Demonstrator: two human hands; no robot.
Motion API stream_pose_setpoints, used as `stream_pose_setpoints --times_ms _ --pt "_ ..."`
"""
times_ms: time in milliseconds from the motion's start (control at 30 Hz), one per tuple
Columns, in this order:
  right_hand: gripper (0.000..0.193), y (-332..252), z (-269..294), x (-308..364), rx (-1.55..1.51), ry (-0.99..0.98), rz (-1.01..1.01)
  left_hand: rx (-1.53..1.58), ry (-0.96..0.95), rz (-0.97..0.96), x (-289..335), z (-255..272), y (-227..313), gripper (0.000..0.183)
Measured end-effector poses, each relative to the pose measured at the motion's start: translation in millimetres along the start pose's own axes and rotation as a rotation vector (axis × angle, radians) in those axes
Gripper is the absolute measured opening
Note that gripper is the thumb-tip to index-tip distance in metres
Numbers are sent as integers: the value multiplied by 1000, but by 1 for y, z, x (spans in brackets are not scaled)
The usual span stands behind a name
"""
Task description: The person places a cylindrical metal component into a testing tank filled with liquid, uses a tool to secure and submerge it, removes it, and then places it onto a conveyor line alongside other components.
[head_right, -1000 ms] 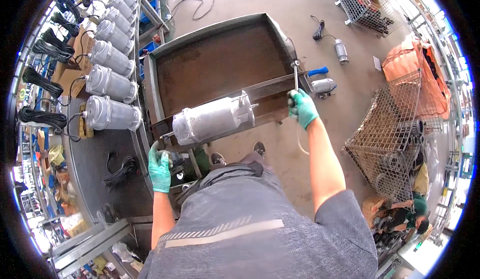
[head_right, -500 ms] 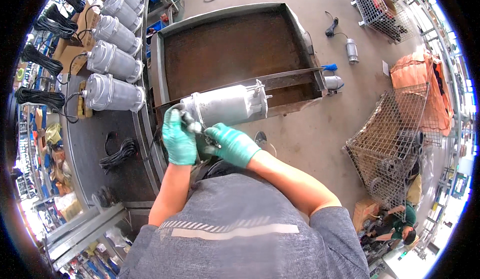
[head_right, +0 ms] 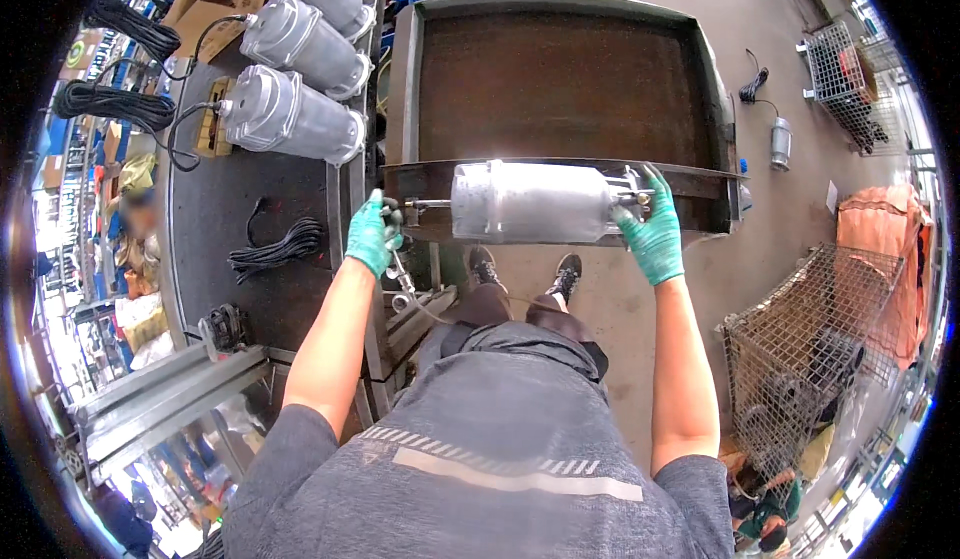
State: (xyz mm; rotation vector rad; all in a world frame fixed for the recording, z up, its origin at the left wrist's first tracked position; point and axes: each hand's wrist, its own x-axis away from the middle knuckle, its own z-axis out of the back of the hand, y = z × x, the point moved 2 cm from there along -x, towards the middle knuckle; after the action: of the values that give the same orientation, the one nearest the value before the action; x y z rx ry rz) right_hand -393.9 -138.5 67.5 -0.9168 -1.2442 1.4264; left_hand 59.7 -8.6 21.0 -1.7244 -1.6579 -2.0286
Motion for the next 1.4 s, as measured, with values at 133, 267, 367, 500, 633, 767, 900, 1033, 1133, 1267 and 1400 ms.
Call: stream_pose_setpoints --times_ms 133,267,367,500,633,767,900,1033,1133,1267,1400 --pt "59 -9 -31 -10 -7 116 -62 -129 -30 74 -11 -11 2 35" --pt "43 10 -31 -15 144 211 37 -159 -88 98 -17 -13 7 31" --pt "40 12 -33 -16 208 226 82 -187 -144 119 -21 -12 5 31" --pt "38 8 -34 -15 250 210 27 -244 -152 134 -22 -12 6 30" --pt "23 18 -30 -17 163 213 -4 -294 -168 119 -21 -16 7 30" --pt "19 25 -29 -19 160 226 -19 -318 -114 123 -19 -23 7 26" --pt "35 25 -28 -20 312 207 112 -329 -108 136 -17 -26 8 26" --pt "35 25 -29 -20 253 214 35 -340 -108 146 -16 -27 8 26" --pt "35 27 -30 -18 240 222 27 -351 -103 157 -16 -27 8 27" --pt "34 23 -32 -19 339 224 86 -344 -108 156 -17 -24 7 27" --pt "19 24 -32 -20 126 266 -18 -357 -90 138 -19 -25 6 26"
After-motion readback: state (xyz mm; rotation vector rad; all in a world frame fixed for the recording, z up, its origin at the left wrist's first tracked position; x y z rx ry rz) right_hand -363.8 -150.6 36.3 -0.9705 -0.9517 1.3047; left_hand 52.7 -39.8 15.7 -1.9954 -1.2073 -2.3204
